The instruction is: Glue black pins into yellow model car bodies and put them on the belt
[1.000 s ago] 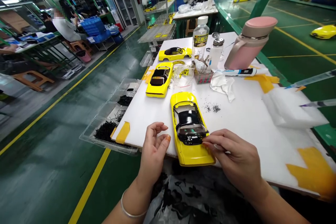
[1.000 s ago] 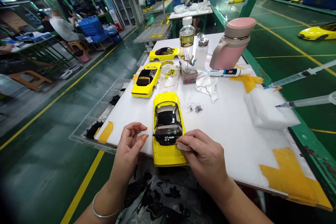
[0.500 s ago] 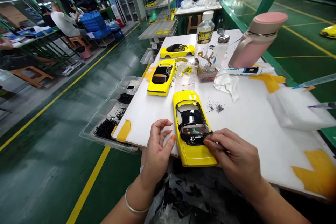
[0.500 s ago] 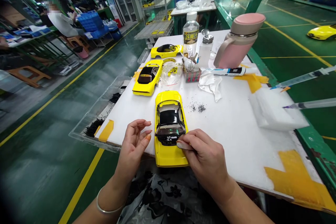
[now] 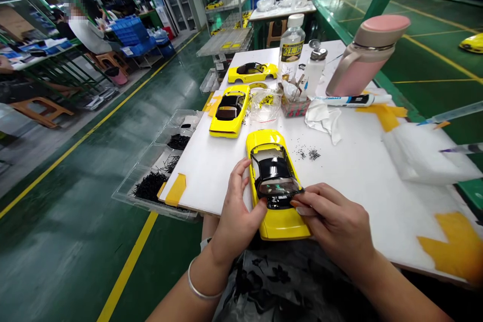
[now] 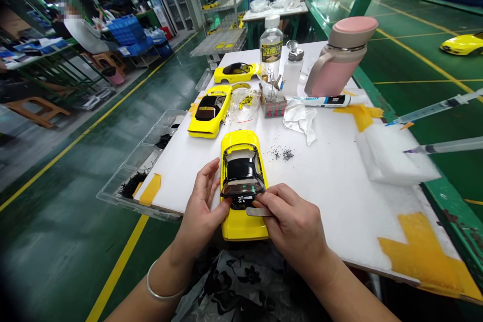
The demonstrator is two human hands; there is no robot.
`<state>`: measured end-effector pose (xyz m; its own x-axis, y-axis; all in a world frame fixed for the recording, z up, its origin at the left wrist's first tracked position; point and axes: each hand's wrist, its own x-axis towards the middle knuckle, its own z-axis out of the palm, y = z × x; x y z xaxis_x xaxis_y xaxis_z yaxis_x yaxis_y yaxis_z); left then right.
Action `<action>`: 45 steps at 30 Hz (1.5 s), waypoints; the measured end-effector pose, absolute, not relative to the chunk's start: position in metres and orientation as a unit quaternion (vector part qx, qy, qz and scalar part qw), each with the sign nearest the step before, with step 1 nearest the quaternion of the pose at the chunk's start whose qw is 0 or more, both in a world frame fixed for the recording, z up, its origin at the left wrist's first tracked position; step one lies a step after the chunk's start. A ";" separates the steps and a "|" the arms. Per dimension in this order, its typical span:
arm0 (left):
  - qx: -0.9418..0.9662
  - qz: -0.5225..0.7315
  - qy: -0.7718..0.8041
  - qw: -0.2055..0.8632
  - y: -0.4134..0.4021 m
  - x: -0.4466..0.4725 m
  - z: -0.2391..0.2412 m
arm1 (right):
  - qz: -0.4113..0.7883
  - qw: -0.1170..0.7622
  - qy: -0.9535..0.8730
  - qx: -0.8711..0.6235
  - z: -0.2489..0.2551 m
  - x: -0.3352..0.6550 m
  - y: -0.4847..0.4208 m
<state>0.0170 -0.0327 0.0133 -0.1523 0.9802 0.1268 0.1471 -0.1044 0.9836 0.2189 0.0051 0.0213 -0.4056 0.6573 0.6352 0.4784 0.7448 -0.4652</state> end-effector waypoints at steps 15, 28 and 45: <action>0.513 0.520 0.555 0.398 -0.032 0.016 0.012 | 0.102 0.406 -0.850 -0.318 0.021 0.242 0.001; 0.527 0.533 0.513 0.419 -0.037 0.008 0.005 | 0.238 0.333 -0.872 -0.269 0.027 0.258 0.026; 0.463 0.559 0.522 0.447 -0.028 -0.006 0.006 | 0.507 0.216 -0.721 -0.420 0.051 0.204 0.082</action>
